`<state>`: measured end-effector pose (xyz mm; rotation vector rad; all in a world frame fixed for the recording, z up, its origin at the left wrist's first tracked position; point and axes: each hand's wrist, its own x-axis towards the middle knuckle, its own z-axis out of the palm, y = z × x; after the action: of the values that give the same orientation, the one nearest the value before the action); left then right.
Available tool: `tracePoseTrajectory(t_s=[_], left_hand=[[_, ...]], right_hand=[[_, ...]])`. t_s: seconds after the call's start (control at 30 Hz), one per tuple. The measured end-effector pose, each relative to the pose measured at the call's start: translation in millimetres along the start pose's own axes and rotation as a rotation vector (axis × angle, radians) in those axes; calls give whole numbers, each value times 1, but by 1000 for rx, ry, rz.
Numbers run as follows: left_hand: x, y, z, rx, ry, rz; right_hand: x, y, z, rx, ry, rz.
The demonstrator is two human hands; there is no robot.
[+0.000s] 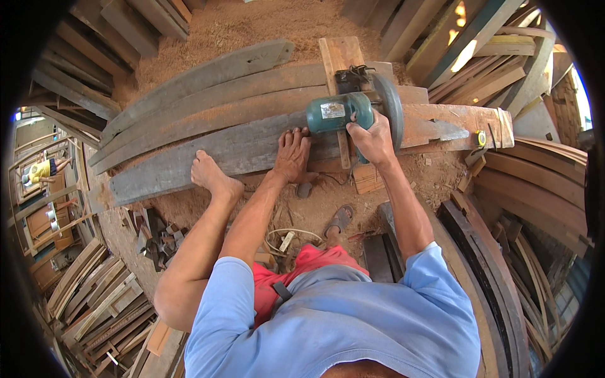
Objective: The person cuts a board using a circular saw, moves several long boards, and then measures and marks a board using a tape measure and a pencil.
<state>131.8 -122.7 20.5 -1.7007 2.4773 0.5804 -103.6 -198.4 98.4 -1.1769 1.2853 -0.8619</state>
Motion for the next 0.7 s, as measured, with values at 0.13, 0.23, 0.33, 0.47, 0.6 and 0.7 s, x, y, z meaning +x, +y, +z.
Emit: tracePoseTrajectory(t_s=[0.13,0.23,0.33,0.47,0.6,0.7], left_hand=[[0,-2,2,-6,18,6],[0,-1,3,-2,-2,-4],[1,0,2,22,-20,-16],[1,1,0,38,-53,-44],[2,0,0,60,-79,-54],[1,-1,3,19,-61,-78]], right_hand=[[2,4,-1,43,-19,54],[3,6,-1,25,-24,28],[3,8,-2,-9,-14,21],[2,5,-2,-73,27,-55],[-5,-5,-5,-114,47,-114],[-24,-14,-12,-135,52,-109]])
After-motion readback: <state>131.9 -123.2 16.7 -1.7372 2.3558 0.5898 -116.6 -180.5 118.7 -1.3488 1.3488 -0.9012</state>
